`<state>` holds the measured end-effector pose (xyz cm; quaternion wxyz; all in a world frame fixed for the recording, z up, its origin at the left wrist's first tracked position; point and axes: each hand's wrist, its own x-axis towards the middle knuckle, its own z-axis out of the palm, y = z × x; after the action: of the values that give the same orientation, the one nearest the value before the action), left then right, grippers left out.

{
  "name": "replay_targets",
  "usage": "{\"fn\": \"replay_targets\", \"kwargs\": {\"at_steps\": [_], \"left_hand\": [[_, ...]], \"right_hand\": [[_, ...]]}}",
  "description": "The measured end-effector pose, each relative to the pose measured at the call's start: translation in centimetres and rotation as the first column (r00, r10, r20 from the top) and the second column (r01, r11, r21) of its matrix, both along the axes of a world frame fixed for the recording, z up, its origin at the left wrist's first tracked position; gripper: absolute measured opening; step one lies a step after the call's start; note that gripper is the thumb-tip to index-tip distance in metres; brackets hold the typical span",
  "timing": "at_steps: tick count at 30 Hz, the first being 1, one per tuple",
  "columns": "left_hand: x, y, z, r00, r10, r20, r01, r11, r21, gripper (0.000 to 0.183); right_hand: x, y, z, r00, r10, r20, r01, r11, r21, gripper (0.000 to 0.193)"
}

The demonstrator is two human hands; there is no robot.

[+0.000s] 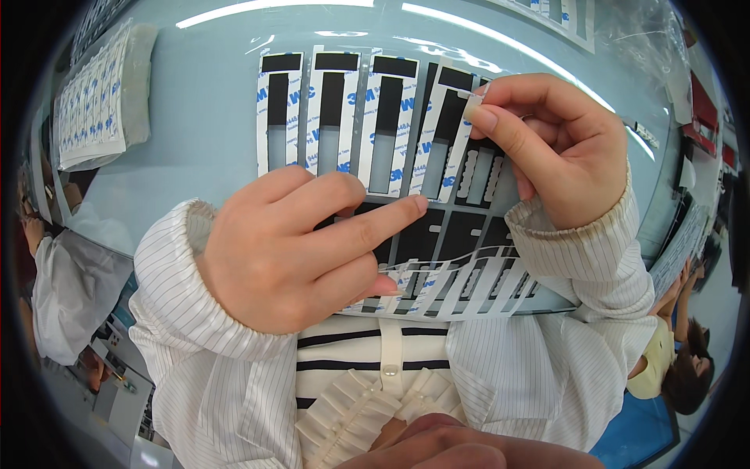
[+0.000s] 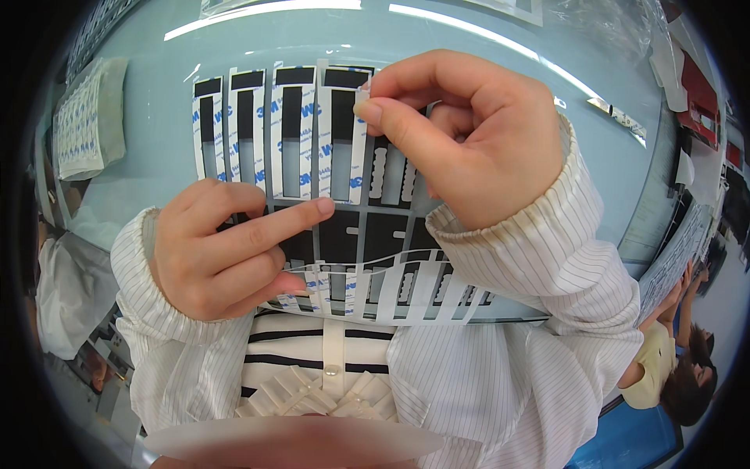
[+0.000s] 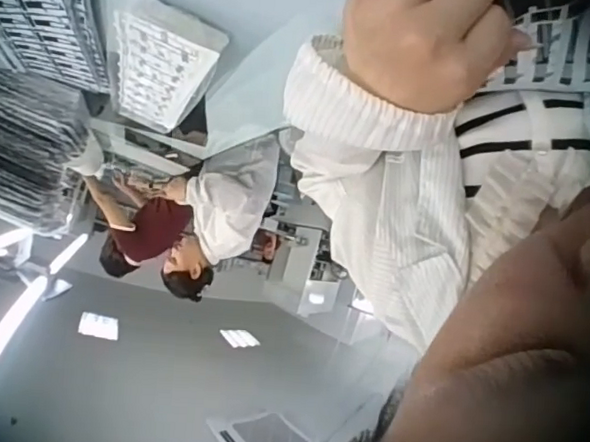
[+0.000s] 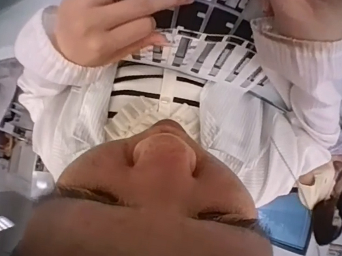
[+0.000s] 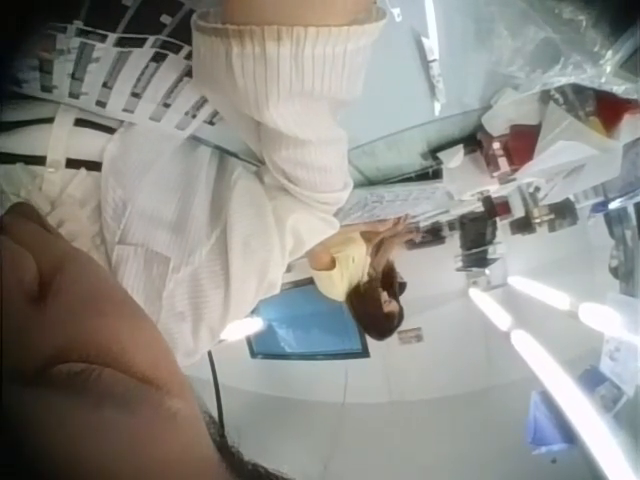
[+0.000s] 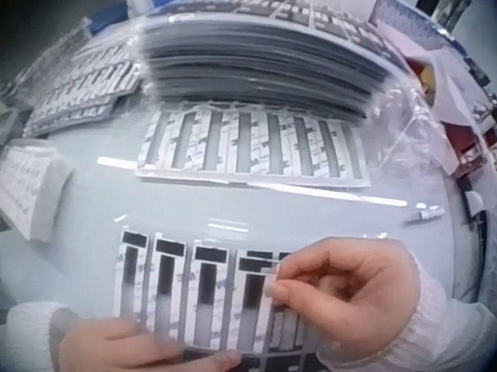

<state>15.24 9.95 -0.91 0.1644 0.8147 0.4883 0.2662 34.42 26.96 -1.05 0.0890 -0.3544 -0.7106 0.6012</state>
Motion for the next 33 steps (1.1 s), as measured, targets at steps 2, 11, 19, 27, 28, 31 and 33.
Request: {"fn": "replay_targets", "kwargs": {"at_steps": [2,11,19,27,28,31,33], "left_hand": [[0.0,0.0,-0.1,1.000,0.000,-0.020,0.000,1.000,-0.003,0.038],[0.3,0.0,-0.1,0.998,-0.011,-0.058,0.011,1.000,0.004,0.042],[1.0,-0.3,-0.3,0.982,-0.002,-0.189,0.001,1.000,-0.006,0.046],[1.1,-0.2,-0.1,0.985,0.006,-0.174,-0.016,0.999,-0.052,0.044],[1.1,-0.2,-0.1,0.984,0.005,-0.177,-0.015,0.998,-0.054,0.044],[1.0,0.0,0.0,0.986,0.000,-0.168,-0.006,0.999,-0.037,0.042],[1.0,0.0,-0.2,0.986,-0.007,-0.168,0.002,1.000,-0.031,0.042]], "right_hand": [[0.0,0.0,0.0,1.000,0.000,-0.006,0.000,1.000,0.005,0.014],[0.2,-0.1,-0.1,0.999,0.025,-0.033,-0.023,0.997,0.070,0.015],[0.3,-0.2,-0.1,1.000,0.023,-0.020,-0.022,0.996,0.082,0.014],[0.7,-0.4,0.3,0.996,0.080,0.030,-0.085,0.948,0.306,0.014],[0.7,-0.4,0.3,0.994,0.104,0.014,-0.103,0.928,0.357,0.013],[0.8,0.1,-0.2,0.983,0.178,-0.038,-0.132,0.842,0.523,0.013],[0.6,0.2,-0.5,0.986,0.162,-0.031,-0.123,0.849,0.514,0.012]]}}
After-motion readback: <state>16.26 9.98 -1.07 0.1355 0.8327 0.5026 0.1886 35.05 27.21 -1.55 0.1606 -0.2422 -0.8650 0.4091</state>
